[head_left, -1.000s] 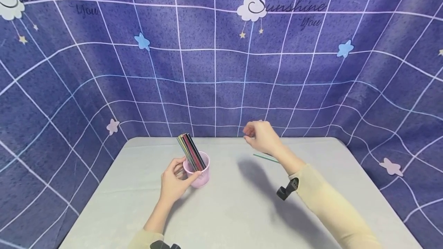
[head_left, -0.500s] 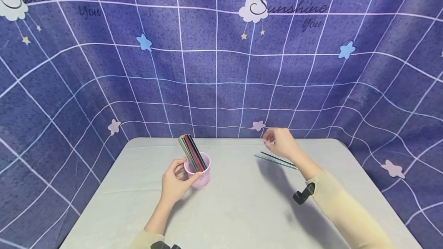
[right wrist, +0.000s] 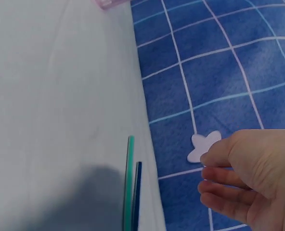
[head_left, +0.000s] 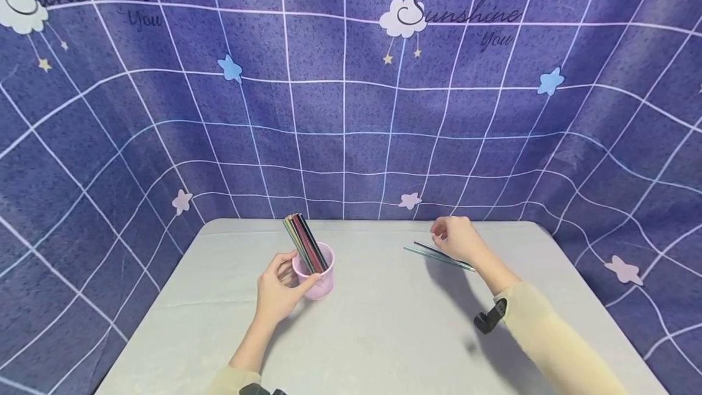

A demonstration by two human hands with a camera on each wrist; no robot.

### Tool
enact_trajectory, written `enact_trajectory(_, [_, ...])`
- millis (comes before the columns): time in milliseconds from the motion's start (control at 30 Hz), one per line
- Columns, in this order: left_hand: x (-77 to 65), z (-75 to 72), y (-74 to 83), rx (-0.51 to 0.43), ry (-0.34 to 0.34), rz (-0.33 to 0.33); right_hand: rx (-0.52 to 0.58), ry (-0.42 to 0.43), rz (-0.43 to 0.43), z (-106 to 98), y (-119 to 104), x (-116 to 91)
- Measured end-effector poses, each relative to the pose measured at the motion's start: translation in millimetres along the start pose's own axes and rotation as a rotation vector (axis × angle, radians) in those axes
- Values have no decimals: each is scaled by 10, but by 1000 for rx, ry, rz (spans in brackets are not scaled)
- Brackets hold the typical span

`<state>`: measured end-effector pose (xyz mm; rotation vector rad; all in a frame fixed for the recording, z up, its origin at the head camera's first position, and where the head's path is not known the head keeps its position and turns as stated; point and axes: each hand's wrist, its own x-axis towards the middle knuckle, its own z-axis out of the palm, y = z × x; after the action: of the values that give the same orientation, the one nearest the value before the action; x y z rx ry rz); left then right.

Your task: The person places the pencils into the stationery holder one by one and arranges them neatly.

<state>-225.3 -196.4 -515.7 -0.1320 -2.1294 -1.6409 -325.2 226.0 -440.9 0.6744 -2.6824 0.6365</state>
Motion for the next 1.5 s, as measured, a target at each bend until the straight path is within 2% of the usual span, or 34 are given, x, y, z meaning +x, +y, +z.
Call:
enact_trajectory(200, [-10,2,2,10,0,-6,-9,-5,32,58,115,-50])
enact_trajectory(467, [-17,5,-3,31,9,6,-19,-59,38,158,208,-137])
enact_trajectory(667, [-25,-8,22,15,-6,-20,-20,-78,48,263,266,-182])
enact_trajectory(1000, [-23,-6,18,6,5,7,-23,-117,61,354,280,-242])
enact_trajectory(1167, [-19,-15,25,-3,-4,-11,-36,-146,71,404,279,-260])
enact_trajectory(1500, [-10,-22,48,-7,-3,-6,-116,-108,35,536,285,-276])
